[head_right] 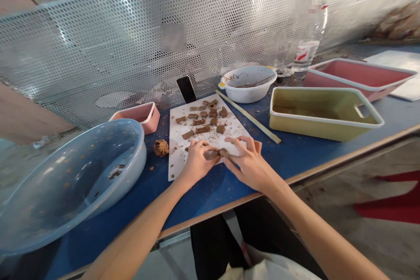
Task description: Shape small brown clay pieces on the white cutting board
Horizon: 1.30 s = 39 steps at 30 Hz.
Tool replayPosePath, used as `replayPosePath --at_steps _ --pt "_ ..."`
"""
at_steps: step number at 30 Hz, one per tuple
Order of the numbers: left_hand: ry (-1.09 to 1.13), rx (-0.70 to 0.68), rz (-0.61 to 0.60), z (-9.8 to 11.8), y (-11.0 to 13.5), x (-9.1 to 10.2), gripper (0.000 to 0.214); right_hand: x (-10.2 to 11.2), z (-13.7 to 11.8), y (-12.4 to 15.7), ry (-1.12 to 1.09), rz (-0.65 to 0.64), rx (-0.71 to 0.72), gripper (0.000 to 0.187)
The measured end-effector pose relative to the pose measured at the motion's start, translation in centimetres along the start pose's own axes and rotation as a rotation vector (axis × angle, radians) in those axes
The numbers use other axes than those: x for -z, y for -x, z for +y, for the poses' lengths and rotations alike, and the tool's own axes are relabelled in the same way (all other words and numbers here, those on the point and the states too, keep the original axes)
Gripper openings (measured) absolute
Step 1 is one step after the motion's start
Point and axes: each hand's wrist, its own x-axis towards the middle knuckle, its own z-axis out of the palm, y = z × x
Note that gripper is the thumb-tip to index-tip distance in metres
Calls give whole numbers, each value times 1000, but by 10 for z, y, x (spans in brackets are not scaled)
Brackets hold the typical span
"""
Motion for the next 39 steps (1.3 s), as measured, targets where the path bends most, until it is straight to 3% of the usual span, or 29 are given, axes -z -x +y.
replayPosePath --at_steps 4,8,13,20,26,39 --pt "8 22 -5 1 0 1 8 -3 -1 0 51 44 -62 38" --pt "0 8 -12 0 1 1 9 -2 -1 0 26 -13 18 36" --pt "-5 16 -30 -1 1 2 15 -5 2 0 44 132 -127 35" --pt "-26 -12 -134 3 2 11 40 -17 7 1 43 -12 -94 30" --pt "-11 -62 -163 -1 -2 11 24 -19 9 -4 -20 -60 -95 26" --pt "-100 -174 -141 -4 0 14 24 -19 7 -8 -1 -46 -106 24"
